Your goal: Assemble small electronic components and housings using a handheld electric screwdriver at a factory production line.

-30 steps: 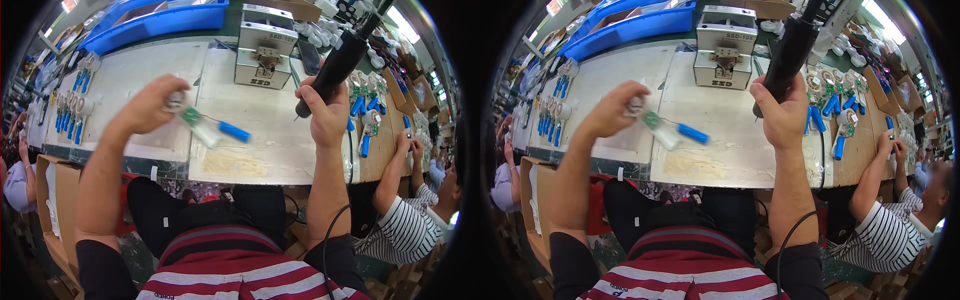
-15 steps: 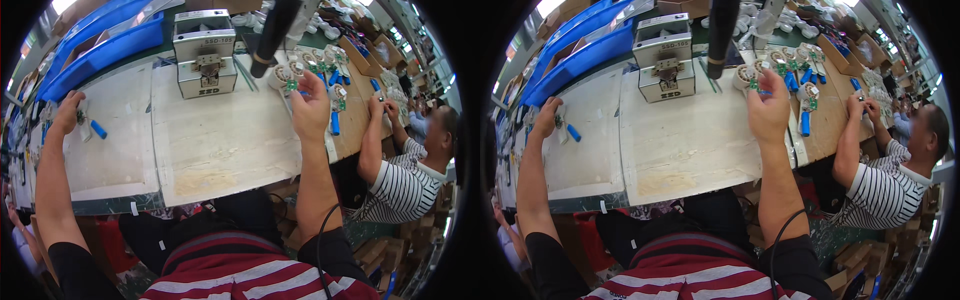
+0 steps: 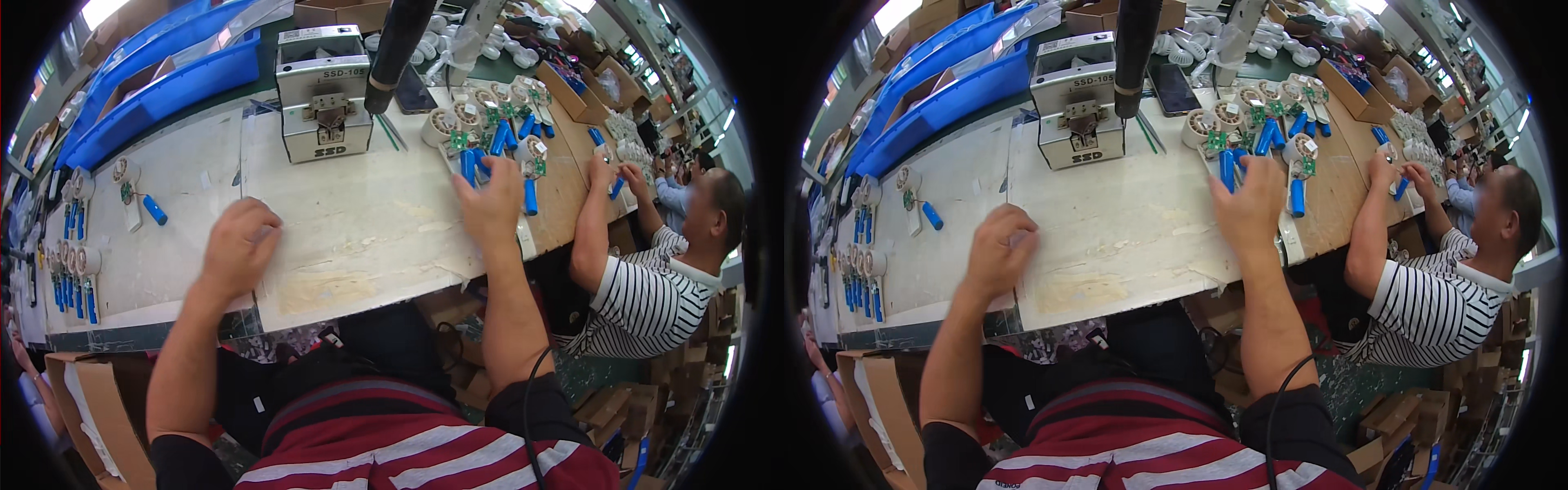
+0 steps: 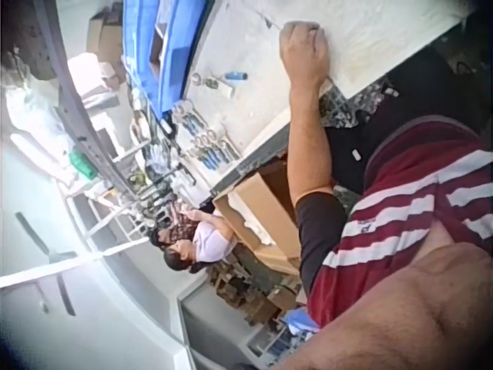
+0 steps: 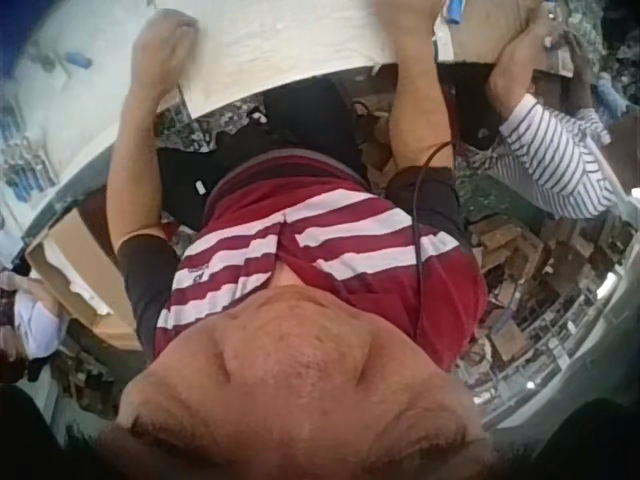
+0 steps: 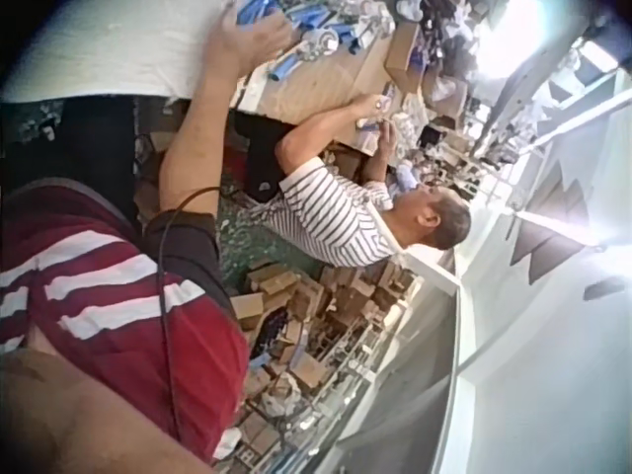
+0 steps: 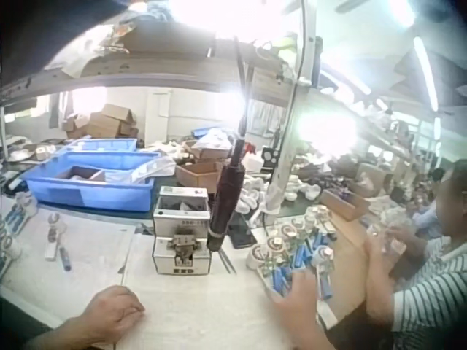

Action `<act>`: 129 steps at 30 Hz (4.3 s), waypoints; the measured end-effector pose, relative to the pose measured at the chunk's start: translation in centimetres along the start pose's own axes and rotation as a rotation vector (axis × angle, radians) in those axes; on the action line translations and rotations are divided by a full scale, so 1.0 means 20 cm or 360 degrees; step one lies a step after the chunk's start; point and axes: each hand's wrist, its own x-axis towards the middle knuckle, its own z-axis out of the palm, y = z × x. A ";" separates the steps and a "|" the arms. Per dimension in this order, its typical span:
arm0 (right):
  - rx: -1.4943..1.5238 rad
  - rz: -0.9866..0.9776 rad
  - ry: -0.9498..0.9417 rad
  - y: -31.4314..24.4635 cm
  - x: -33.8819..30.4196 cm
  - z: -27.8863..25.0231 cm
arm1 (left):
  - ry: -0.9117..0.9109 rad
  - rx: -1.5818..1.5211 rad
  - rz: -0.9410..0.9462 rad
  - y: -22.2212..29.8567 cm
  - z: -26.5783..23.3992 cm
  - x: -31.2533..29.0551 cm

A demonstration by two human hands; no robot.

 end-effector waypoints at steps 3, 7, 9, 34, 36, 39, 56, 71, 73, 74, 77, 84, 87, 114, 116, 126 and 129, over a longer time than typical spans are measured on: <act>-0.0306 -0.0014 -0.0161 -0.07 0.03 0.04 | -0.0003 -0.0160 -0.0020 0.09 0.12 -0.01; -0.0411 0.0023 -0.0292 -0.06 0.05 0.04 | -0.0020 -0.0174 0.0034 0.22 0.16 0.02; -0.0342 0.0062 -0.0346 -0.05 0.04 -0.02 | -0.0016 -0.0127 0.0035 0.21 0.17 0.02; 0.1000 -0.0616 -0.0859 -0.59 -0.28 -0.11 | -0.0192 -0.0242 -0.0093 0.22 0.09 -0.09; 0.0962 -0.0700 -0.0816 -0.63 -0.25 -0.12 | -0.0218 -0.0203 -0.0143 0.22 0.06 -0.10; 0.0851 -0.0595 -0.0774 -0.60 -0.20 -0.12 | -0.0240 -0.0198 -0.0216 0.21 0.03 -0.12; 0.1068 -0.0710 -0.0874 -0.70 -0.32 0.03 | -0.0169 -0.0135 -0.0070 0.20 0.06 -0.09; 0.1172 -0.0780 -0.1083 -0.66 -0.24 -0.01 | -0.0341 -0.0078 0.0059 0.21 0.01 -0.08; 0.1153 -0.0735 -0.1128 -0.65 -0.23 -0.01 | -0.0342 -0.0056 0.0096 0.22 0.01 -0.07; 0.1153 -0.0734 -0.1128 -0.65 -0.23 0.00 | -0.0381 -0.0067 0.0038 0.23 0.01 -0.06; 0.1192 -0.0669 -0.1132 -0.64 -0.22 0.00 | -0.0346 -0.0108 -0.0069 0.24 0.04 -0.05; 0.1333 -0.0676 -0.1248 -0.58 -0.24 0.03 | -0.0145 -0.0016 -0.0183 0.25 0.10 -0.08; 0.1352 -0.0626 -0.1228 -0.59 -0.26 0.03 | -0.0098 0.0034 -0.0120 0.27 0.11 -0.08; 0.1155 -0.0493 -0.1141 -0.65 -0.29 0.05 | -0.0224 -0.0040 -0.0111 0.26 0.08 -0.07; 0.1194 -0.0474 -0.1073 -0.63 -0.30 0.05 | -0.0254 -0.0032 -0.0107 0.27 0.07 -0.06; 0.1235 -0.0524 -0.1048 -0.62 -0.31 0.06 | -0.0348 -0.0041 -0.0092 0.27 0.04 -0.04; 0.1236 -0.0529 -0.1038 -0.63 -0.31 0.06 | -0.0365 -0.0036 -0.0104 0.26 0.03 -0.04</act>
